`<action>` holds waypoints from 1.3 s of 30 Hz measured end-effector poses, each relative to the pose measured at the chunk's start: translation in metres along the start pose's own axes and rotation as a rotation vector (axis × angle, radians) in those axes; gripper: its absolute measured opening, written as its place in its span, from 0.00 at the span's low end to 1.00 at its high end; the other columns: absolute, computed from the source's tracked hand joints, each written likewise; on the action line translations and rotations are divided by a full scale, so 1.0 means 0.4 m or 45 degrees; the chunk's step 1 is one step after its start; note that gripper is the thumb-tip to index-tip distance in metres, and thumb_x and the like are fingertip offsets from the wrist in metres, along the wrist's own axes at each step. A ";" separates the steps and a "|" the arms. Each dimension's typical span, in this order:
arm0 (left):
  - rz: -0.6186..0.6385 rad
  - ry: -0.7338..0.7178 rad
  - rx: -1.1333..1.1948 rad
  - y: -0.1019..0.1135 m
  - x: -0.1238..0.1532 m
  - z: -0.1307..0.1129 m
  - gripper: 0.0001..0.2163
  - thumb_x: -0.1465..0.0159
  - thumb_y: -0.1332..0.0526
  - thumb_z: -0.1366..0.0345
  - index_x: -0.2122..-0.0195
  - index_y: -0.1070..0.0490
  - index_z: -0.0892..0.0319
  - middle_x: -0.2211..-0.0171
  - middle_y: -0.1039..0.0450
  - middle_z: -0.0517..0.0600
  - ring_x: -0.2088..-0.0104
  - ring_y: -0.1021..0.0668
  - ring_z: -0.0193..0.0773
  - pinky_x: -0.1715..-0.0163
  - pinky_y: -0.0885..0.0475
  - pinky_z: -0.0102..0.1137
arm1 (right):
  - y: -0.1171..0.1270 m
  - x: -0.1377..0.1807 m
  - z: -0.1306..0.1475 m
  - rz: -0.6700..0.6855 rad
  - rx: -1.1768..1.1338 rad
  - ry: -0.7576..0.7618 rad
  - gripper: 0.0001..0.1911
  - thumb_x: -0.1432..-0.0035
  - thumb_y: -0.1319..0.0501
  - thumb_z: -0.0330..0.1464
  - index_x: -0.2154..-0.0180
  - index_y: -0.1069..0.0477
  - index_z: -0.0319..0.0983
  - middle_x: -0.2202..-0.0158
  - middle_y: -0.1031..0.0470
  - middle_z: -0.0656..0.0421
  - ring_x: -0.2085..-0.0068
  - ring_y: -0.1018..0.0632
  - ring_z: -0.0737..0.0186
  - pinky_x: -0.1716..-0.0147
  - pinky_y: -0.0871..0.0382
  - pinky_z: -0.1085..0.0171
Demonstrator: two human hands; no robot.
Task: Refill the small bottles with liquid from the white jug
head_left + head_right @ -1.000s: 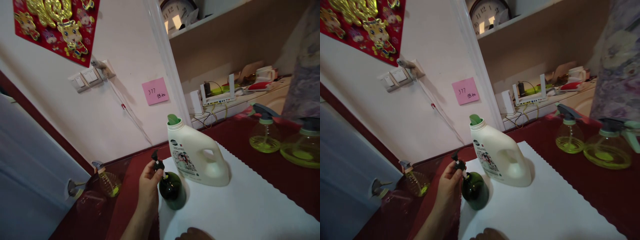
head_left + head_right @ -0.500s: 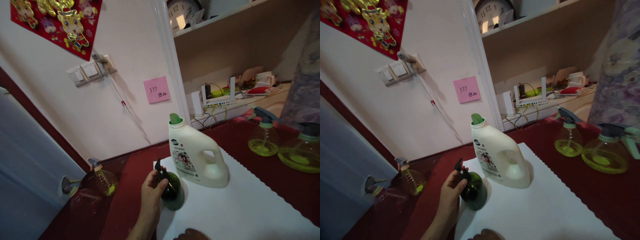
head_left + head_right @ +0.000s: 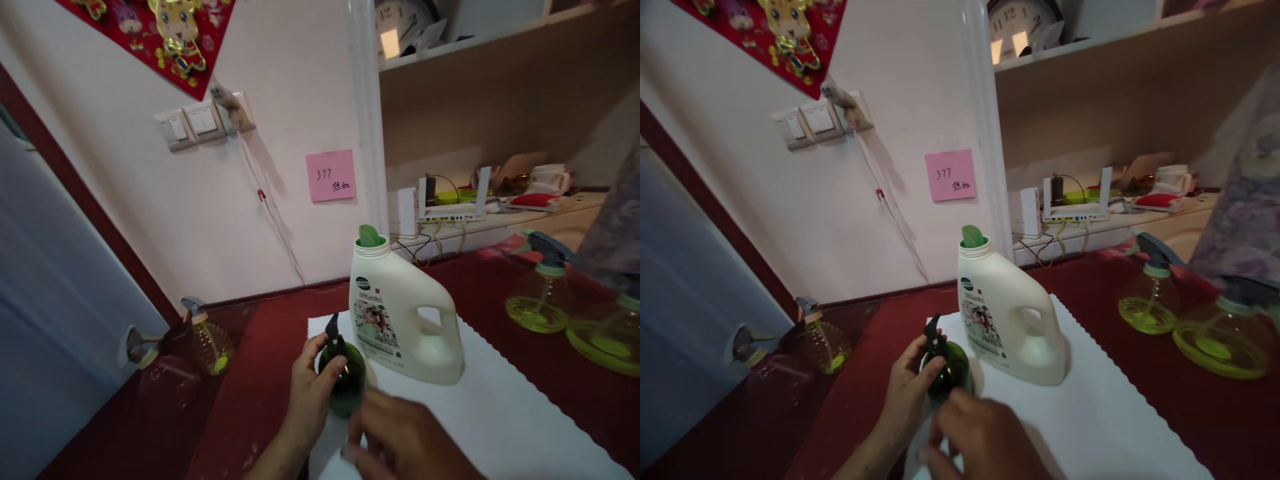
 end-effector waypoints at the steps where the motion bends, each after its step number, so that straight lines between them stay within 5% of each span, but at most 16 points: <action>1: 0.001 -0.006 0.006 -0.004 0.002 -0.002 0.17 0.45 0.28 0.60 0.54 0.21 0.56 0.55 0.19 0.55 0.54 0.21 0.48 0.53 0.27 0.36 | 0.047 -0.013 -0.017 -0.134 -0.079 -0.097 0.06 0.36 0.42 0.35 0.65 0.30 0.41 0.70 0.28 0.62 0.72 0.27 0.65 0.74 0.34 0.65; 4: -0.018 -0.012 0.046 -0.015 0.010 -0.012 0.17 0.44 0.29 0.61 0.53 0.24 0.56 0.55 0.20 0.54 0.55 0.21 0.46 0.53 0.28 0.35 | 0.141 -0.048 -0.056 -0.333 -0.198 -0.261 0.08 0.34 0.46 0.37 0.64 0.30 0.43 0.69 0.29 0.61 0.68 0.26 0.61 0.69 0.34 0.61; 7: -0.016 -0.001 0.068 -0.024 0.016 -0.021 0.15 0.44 0.30 0.62 0.55 0.26 0.56 0.59 0.21 0.52 0.58 0.22 0.43 0.57 0.28 0.34 | 0.154 -0.080 -0.081 -0.370 -0.209 -0.277 0.09 0.35 0.43 0.38 0.56 0.29 0.43 0.61 0.27 0.58 0.61 0.25 0.57 0.62 0.30 0.57; 13: 0.012 0.040 0.128 -0.031 0.022 -0.020 0.15 0.44 0.30 0.61 0.57 0.27 0.56 0.61 0.23 0.51 0.61 0.24 0.42 0.60 0.29 0.33 | 0.129 -0.102 -0.101 -0.527 -0.147 -0.180 0.14 0.33 0.45 0.36 0.47 0.34 0.42 0.49 0.30 0.51 0.49 0.26 0.52 0.50 0.29 0.50; 17: 0.003 0.022 0.076 -0.032 0.021 -0.012 0.14 0.45 0.32 0.63 0.57 0.27 0.58 0.61 0.25 0.52 0.60 0.25 0.44 0.58 0.30 0.36 | 0.147 -0.116 -0.058 -0.499 0.126 0.154 0.21 0.32 0.49 0.28 0.40 0.35 0.48 0.37 0.35 0.53 0.38 0.33 0.52 0.41 0.36 0.47; 21: -0.010 -0.032 -0.077 -0.029 0.022 -0.019 0.14 0.43 0.35 0.65 0.56 0.27 0.59 0.57 0.25 0.54 0.55 0.25 0.48 0.53 0.32 0.40 | 0.151 -0.127 -0.032 -0.455 0.399 0.407 0.24 0.34 0.49 0.23 0.40 0.35 0.44 0.41 0.28 0.53 0.41 0.29 0.56 0.46 0.31 0.52; 27: -0.095 0.020 -0.145 -0.032 0.027 -0.045 0.21 0.51 0.30 0.71 0.56 0.30 0.58 0.56 0.25 0.53 0.53 0.25 0.49 0.50 0.33 0.40 | 0.147 -0.122 -0.034 -0.466 0.433 0.461 0.22 0.33 0.50 0.24 0.40 0.33 0.39 0.41 0.29 0.51 0.41 0.32 0.57 0.45 0.34 0.54; 39: -0.159 0.047 -0.140 -0.033 0.019 -0.044 0.12 0.50 0.31 0.71 0.65 0.29 0.59 0.65 0.26 0.49 0.62 0.27 0.43 0.59 0.33 0.36 | 0.138 -0.123 -0.015 -0.510 0.521 0.457 0.22 0.34 0.51 0.20 0.42 0.33 0.34 0.43 0.31 0.48 0.43 0.33 0.53 0.47 0.39 0.51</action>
Point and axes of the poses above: each hand's wrist, its own x-axis away from the middle knuckle, its own y-axis out of the back of the hand, z = x × y, the point moved 7 cm from there along -x, towards the middle knuckle
